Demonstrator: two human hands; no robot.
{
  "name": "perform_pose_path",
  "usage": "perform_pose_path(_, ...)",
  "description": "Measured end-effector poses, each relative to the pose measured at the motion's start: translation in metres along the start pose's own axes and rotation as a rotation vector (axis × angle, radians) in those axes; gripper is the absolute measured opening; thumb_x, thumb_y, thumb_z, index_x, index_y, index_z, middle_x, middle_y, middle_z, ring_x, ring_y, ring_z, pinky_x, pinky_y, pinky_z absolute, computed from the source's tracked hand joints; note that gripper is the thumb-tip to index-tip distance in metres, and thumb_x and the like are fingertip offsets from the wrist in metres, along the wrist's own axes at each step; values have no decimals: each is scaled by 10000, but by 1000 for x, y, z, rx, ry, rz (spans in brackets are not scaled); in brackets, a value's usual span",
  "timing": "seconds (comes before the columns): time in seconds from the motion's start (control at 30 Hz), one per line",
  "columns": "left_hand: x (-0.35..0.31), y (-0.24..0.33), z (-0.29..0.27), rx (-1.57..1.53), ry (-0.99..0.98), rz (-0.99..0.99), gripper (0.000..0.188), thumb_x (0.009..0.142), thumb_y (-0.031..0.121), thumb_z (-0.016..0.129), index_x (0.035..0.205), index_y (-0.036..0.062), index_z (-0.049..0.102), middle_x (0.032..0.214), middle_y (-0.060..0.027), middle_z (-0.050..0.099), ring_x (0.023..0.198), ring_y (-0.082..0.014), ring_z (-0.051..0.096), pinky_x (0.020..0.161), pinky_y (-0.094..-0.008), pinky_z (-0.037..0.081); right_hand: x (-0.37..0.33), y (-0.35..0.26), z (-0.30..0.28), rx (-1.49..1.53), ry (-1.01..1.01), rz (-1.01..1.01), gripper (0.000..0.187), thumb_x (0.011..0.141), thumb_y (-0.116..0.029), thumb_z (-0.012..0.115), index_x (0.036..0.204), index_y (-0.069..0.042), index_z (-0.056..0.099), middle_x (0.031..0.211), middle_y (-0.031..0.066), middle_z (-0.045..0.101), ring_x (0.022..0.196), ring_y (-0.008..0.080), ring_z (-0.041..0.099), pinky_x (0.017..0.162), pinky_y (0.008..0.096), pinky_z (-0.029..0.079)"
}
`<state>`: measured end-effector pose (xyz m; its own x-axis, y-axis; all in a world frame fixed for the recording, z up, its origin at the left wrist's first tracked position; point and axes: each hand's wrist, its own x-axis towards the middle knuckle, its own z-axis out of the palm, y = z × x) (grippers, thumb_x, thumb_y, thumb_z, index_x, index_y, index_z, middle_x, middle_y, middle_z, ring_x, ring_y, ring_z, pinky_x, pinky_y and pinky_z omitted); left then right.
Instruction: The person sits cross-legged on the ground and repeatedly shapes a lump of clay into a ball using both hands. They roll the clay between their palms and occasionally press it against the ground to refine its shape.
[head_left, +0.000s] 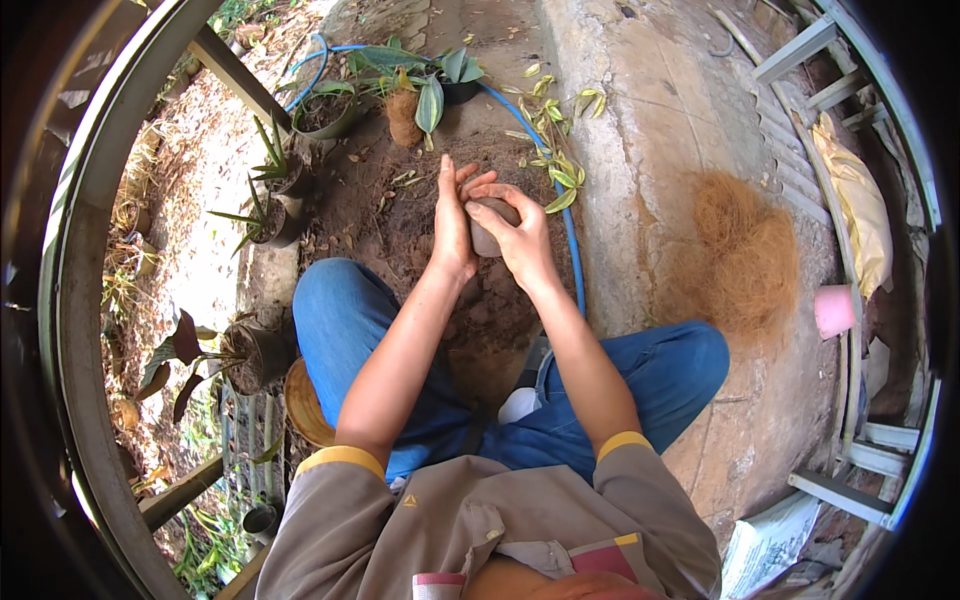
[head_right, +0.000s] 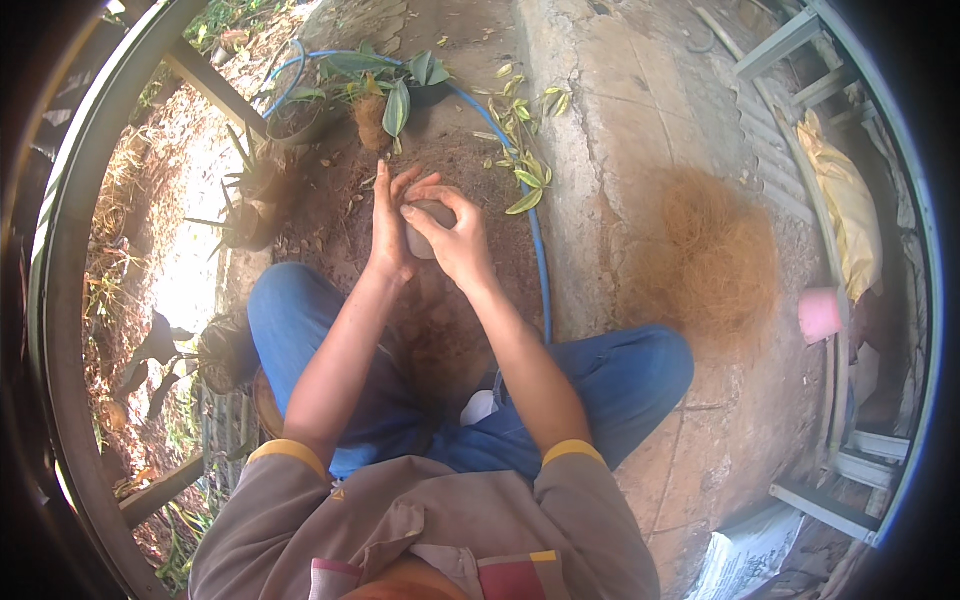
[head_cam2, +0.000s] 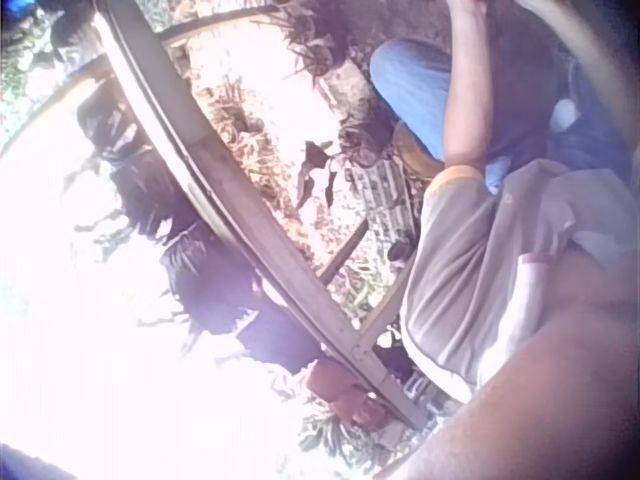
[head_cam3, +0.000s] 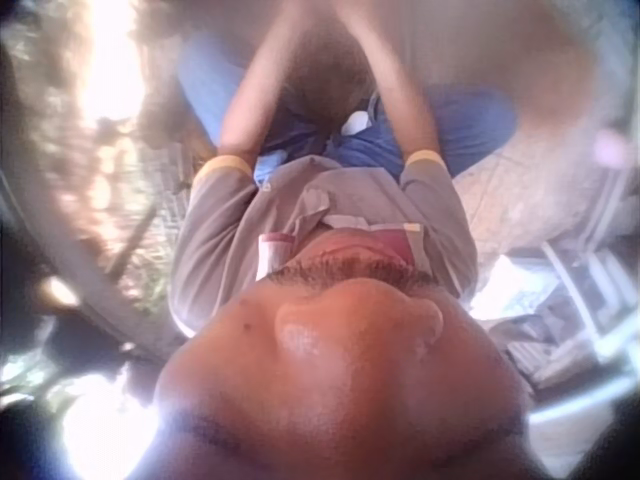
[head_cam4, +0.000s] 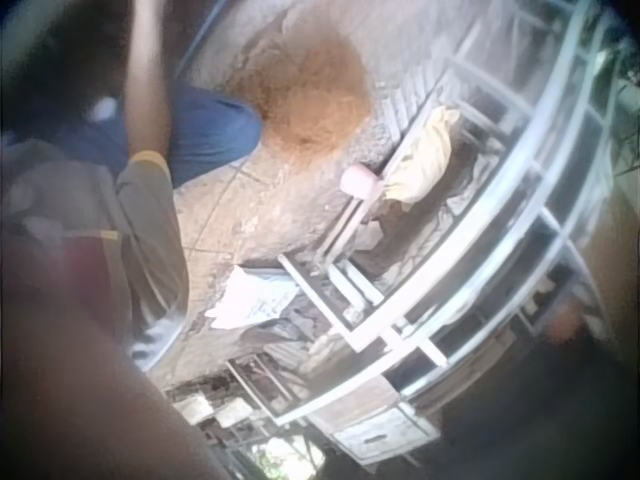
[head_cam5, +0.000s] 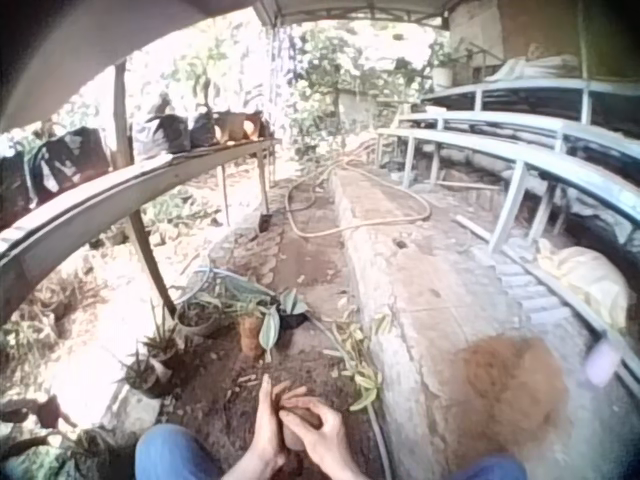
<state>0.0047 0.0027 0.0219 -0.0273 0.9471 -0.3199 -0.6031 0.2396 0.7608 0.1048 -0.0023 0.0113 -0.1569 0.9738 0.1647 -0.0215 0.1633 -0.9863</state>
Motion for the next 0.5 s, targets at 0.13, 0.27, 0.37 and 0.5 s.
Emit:
perform_pose_path(0.13,-8,10,2,-133,9,-177,804,841,686,366,1346,62,324,1287,-142,458,1175,-296,465,965,-500,393,8,-28,-17,-143,-222,-218,271,803,-209,657,1013,-38,651,1119,129,604,1034,244,583,905,351,430)
perform_pose_path(0.27,-14,-2,13,-276,-19,-419,850,808,777,244,1257,84,443,1237,-142,482,1182,-290,460,996,-491,359,7,-4,-26,-26,-177,-374,288,839,-269,613,885,7,680,904,127,668,894,236,638,821,335,474)
perform_pose_path(0.37,-13,-2,14,-94,-50,-345,914,786,807,199,1194,49,506,1214,-144,519,1157,-260,494,998,-455,363,4,4,-16,284,90,194,405,885,-368,567,800,12,678,823,107,674,776,194,648,741,322,493)
perform_pose_path(0.5,-10,-8,10,28,-81,-238,953,771,817,234,1286,37,419,1272,-150,480,1217,-271,448,1022,-462,342,10,8,-23,601,14,498,498,895,-482,507,974,-10,643,1047,115,641,935,202,621,808,338,496)
